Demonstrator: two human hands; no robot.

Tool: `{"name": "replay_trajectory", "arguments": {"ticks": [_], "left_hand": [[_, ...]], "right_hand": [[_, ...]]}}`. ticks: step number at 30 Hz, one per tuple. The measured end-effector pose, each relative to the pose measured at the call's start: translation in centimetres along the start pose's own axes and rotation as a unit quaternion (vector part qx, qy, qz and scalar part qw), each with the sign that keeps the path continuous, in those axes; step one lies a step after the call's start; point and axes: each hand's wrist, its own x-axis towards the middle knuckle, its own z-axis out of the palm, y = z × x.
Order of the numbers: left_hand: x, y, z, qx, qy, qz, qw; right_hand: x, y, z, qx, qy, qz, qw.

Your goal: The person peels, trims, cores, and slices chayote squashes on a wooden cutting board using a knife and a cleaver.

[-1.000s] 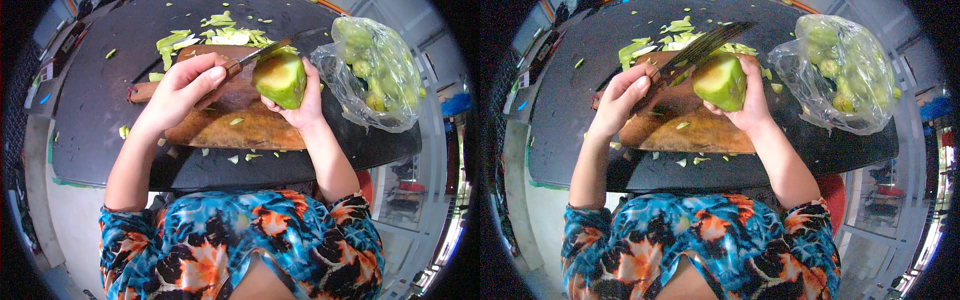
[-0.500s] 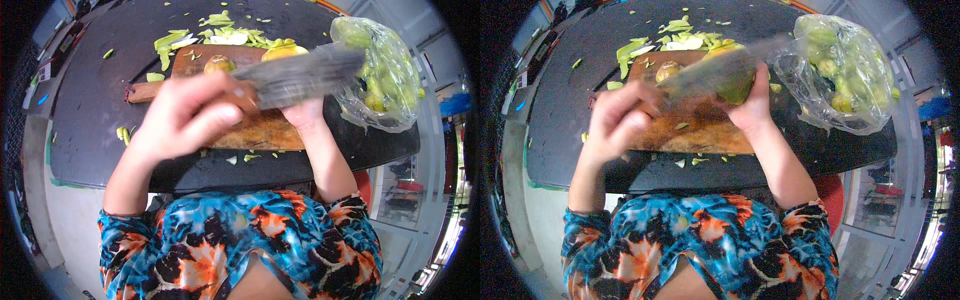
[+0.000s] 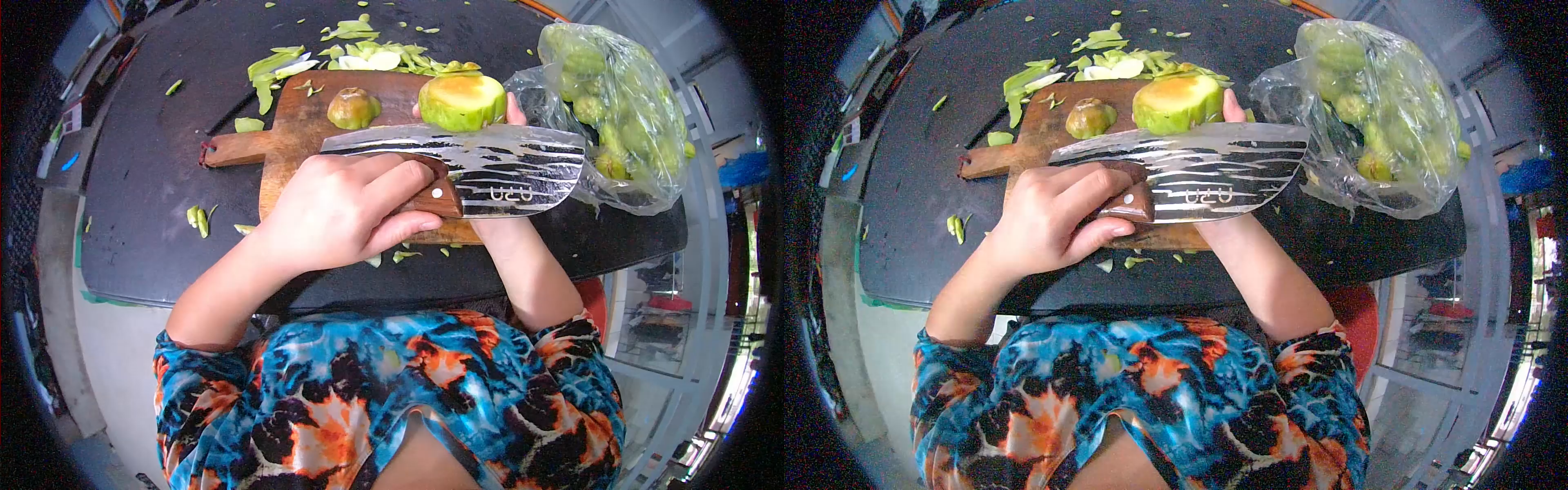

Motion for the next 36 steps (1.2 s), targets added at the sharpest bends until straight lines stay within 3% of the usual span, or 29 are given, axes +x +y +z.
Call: {"name": "replay_trajectory", "arguments": {"ticks": [4, 8, 15, 19, 21, 24, 27, 28, 31, 32, 35, 36], "left_hand": [[0.0, 0.0, 0.4, -0.035, 0.019, -0.020, 0.999], [0.2, -0.6, -0.3, -0.059, 0.001, -0.054, 0.997], [0.3, 0.0, 0.8, -0.018, 0.024, -0.038, 0.999], [0.6, -0.5, 0.4, -0.074, -0.003, -0.066, 0.995], [0.9, -0.9, -1.2, -0.185, -0.059, -0.125, 0.973], [0.7, -2.4, -1.1, -0.312, -0.031, -0.108, 0.943], [0.8, -2.6, -2.0, -0.482, -0.050, -0.187, 0.854], [0.9, -3.1, -1.6, -0.481, -0.013, -0.200, 0.854], [0.8, -2.6, -1.1, -0.469, -0.009, -0.143, 0.871], [0.7, -3.0, -1.0, -0.385, -0.015, -0.131, 0.913], [0.4, -2.8, -2.4, -0.245, -0.075, -0.079, 0.963], [0.4, -2.7, -1.7, -0.285, -0.057, -0.034, 0.956]], "right_hand": [[1.2, 1.4, -1.0, -0.058, 0.098, -0.052, 0.992], [1.3, 2.0, -2.0, -0.068, 0.085, -0.051, 0.993], [0.9, 2.0, -2.0, -0.058, 0.113, -0.044, 0.991], [0.9, 2.1, -2.4, -0.040, 0.087, -0.051, 0.994], [0.8, 2.1, -2.1, -0.041, 0.078, -0.043, 0.995], [0.0, 1.6, 0.2, -0.075, 0.135, 0.017, 0.988], [0.2, 1.1, -1.4, -0.023, -0.019, 0.075, 0.997], [0.2, 1.5, -1.0, -0.106, 0.044, 0.035, 0.993], [-0.1, 1.6, 0.1, -0.099, 0.028, 0.046, 0.994], [0.1, 1.2, -1.7, -0.026, -0.031, 0.072, 0.997], [0.3, 0.2, 0.5, -0.021, 0.040, 0.062, 0.997], [0.4, -0.1, 0.3, 0.000, 0.023, 0.079, 0.997]]}}
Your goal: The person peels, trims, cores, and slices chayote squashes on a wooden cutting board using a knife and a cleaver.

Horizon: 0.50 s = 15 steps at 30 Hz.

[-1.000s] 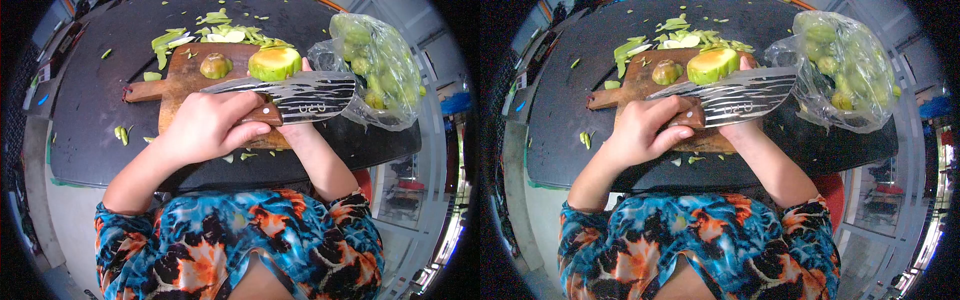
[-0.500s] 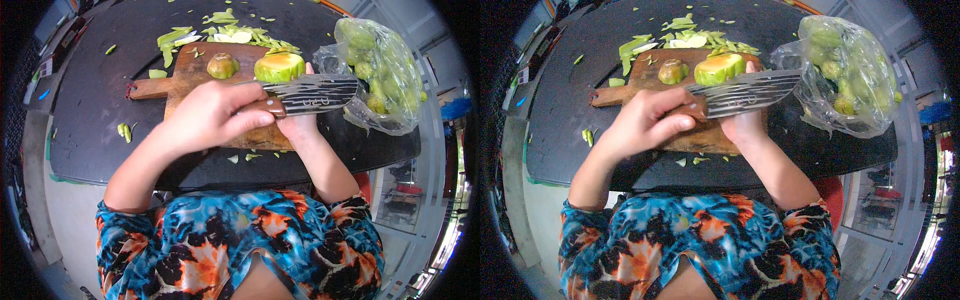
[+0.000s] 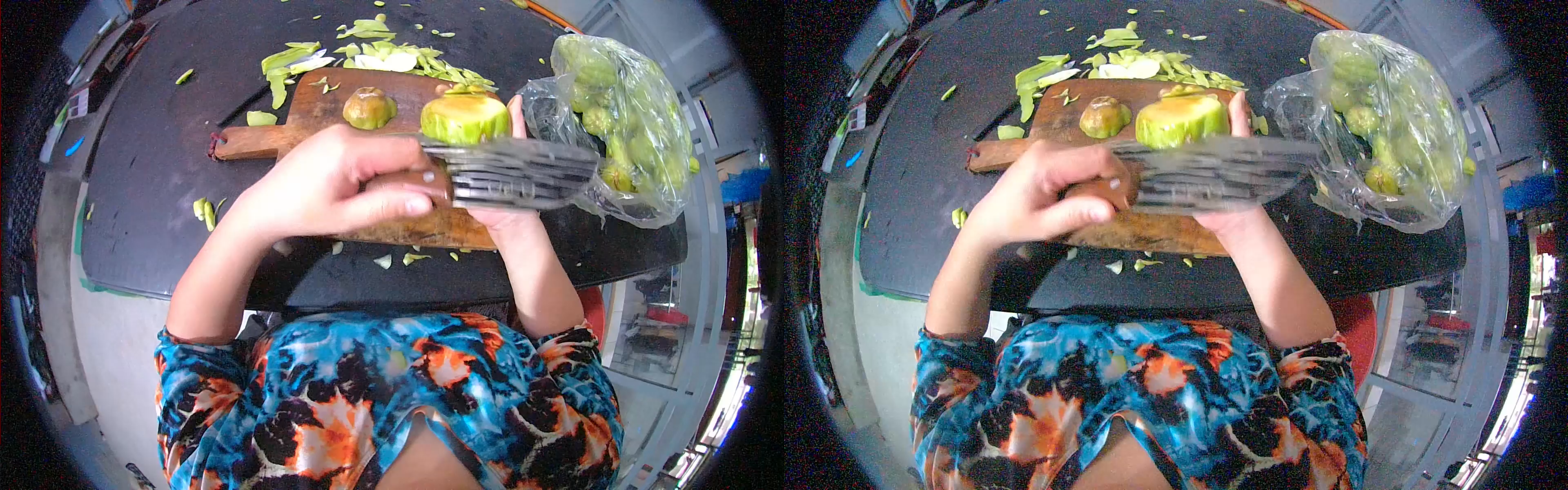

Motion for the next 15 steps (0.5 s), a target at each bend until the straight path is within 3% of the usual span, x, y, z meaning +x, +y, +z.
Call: {"name": "replay_trajectory", "arguments": {"ticks": [3, 6, 10, 13, 14, 15], "left_hand": [[0.1, 0.1, 0.5, 0.137, -0.016, -0.004, 0.990], [0.5, 0.3, 1.8, 0.218, 0.016, 0.042, 0.975], [0.8, 0.5, 3.4, 0.247, 0.058, 0.039, 0.966], [0.9, 0.1, 3.3, 0.206, 0.048, 0.024, 0.977], [1.0, 0.1, 3.0, 0.191, 0.049, 0.022, 0.980], [1.1, 0.1, 2.6, 0.175, 0.049, 0.021, 0.983]], "right_hand": [[-0.7, 0.4, 1.1, -0.059, 0.119, -0.053, 0.990], [-1.1, 1.2, 0.1, 0.000, 0.083, -0.082, 0.993], [-0.1, 2.1, -1.2, 0.039, 0.084, -0.099, 0.991], [0.4, 2.2, -2.2, 0.029, 0.079, -0.121, 0.989], [0.7, 2.5, -2.7, -0.047, 0.086, -0.150, 0.984], [0.5, 2.1, -2.4, -0.007, 0.059, -0.129, 0.990]]}}
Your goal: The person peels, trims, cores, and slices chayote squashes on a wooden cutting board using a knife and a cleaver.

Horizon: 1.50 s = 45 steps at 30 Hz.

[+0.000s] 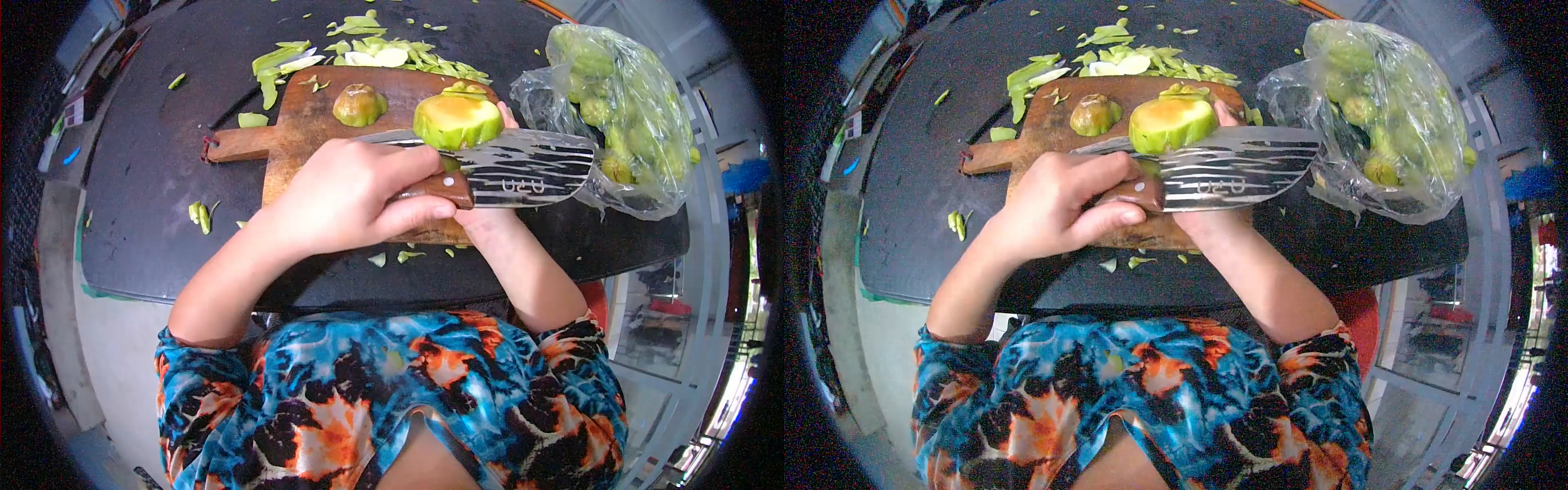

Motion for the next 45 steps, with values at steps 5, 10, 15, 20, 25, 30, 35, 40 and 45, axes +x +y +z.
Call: {"name": "replay_trajectory", "arguments": {"ticks": [5, 10, 15, 20, 25, 30, 35, 40, 45], "left_hand": [[0.1, 0.2, -0.3, 0.002, -0.012, -0.008, 1.000], [0.1, 0.3, -0.4, -0.033, -0.020, -0.056, 0.998], [0.2, -0.1, 0.2, -0.060, 0.004, -0.082, 0.995], [0.3, 1.0, -0.4, -0.103, -0.025, -0.014, 0.994], [-0.5, 2.3, -0.5, -0.211, -0.033, -0.029, 0.977], [-1.6, -0.7, -2.1, -0.295, 0.209, -0.128, 0.923], [-2.1, -2.1, -3.6, -0.329, 0.257, -0.152, 0.896], [-1.9, -2.2, -3.5, -0.307, 0.258, -0.152, 0.904], [-2.3, -2.0, -5.0, -0.264, 0.205, -0.172, 0.927]], "right_hand": [[0.5, -1.1, 0.9, 0.047, 0.010, 0.051, 0.998], [1.2, -1.2, 1.0, 0.005, 0.005, 0.032, 0.999], [1.8, -1.0, 1.0, -0.034, 0.018, 0.010, 0.999], [3.5, -2.0, -2.0, -0.177, -0.137, -0.043, 0.974], [3.5, -6.6, -0.6, -0.028, -0.009, 0.067, 0.997], [1.6, -7.3, 0.0, -0.133, -0.033, 0.075, 0.988], [0.6, -8.5, 0.6, -0.541, -0.192, 0.000, 0.819], [0.2, -8.3, 3.8, -0.829, -0.278, -0.070, 0.480], [2.2, -5.8, 6.5, -0.841, -0.215, -0.084, 0.489]]}}
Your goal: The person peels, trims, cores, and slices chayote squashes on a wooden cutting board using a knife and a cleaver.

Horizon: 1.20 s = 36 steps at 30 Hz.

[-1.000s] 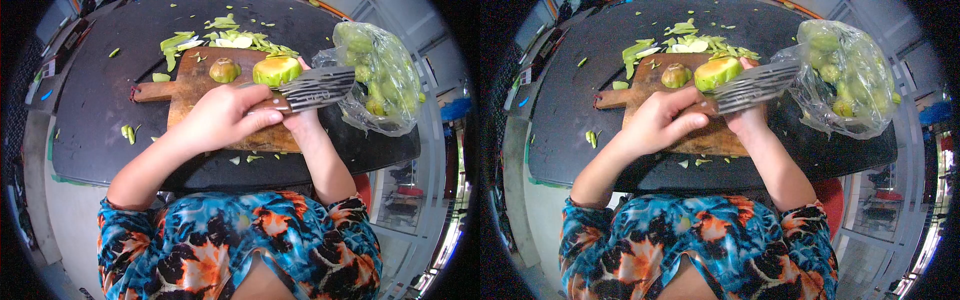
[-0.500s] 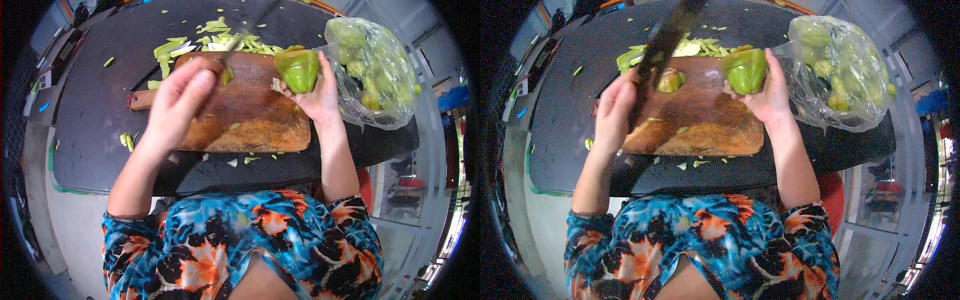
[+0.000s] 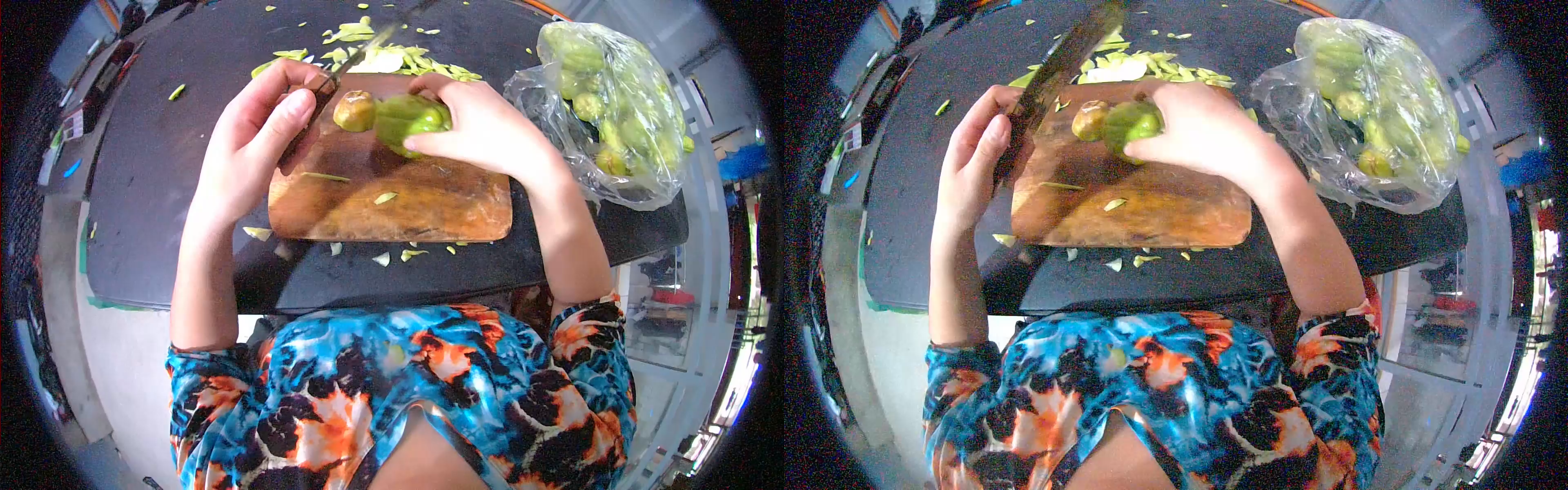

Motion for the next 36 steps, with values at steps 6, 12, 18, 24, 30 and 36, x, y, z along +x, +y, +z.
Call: {"name": "replay_trajectory", "arguments": {"ticks": [6, 12, 18, 24, 30, 36], "left_hand": [[0.0, 1.1, -2.8, 0.042, 0.000, -0.030, 0.999], [0.2, 1.0, -4.2, 0.045, 0.047, -0.043, 0.997], [-0.1, 1.7, -2.8, 0.044, 0.040, -0.051, 0.997], [-0.8, 2.5, -2.3, 0.081, -0.013, -0.075, 0.994], [-0.8, 3.7, -1.6, 0.131, -0.095, -0.113, 0.980], [-0.7, 3.2, -1.3, 0.159, -0.079, -0.128, 0.976]], "right_hand": [[2.2, 1.9, 2.4, 0.042, 0.155, -0.074, 0.984], [3.8, 3.1, 4.3, 0.105, 0.167, -0.007, 0.980], [2.7, 2.9, 5.2, 0.224, 0.184, -0.032, 0.956], [-2.4, 1.3, 0.4, 0.033, 0.168, 0.017, 0.985], [-2.8, 1.5, 2.0, 0.008, 0.164, 0.016, 0.986], [-3.4, 2.8, 3.5, 0.108, 0.199, 0.000, 0.974]]}}
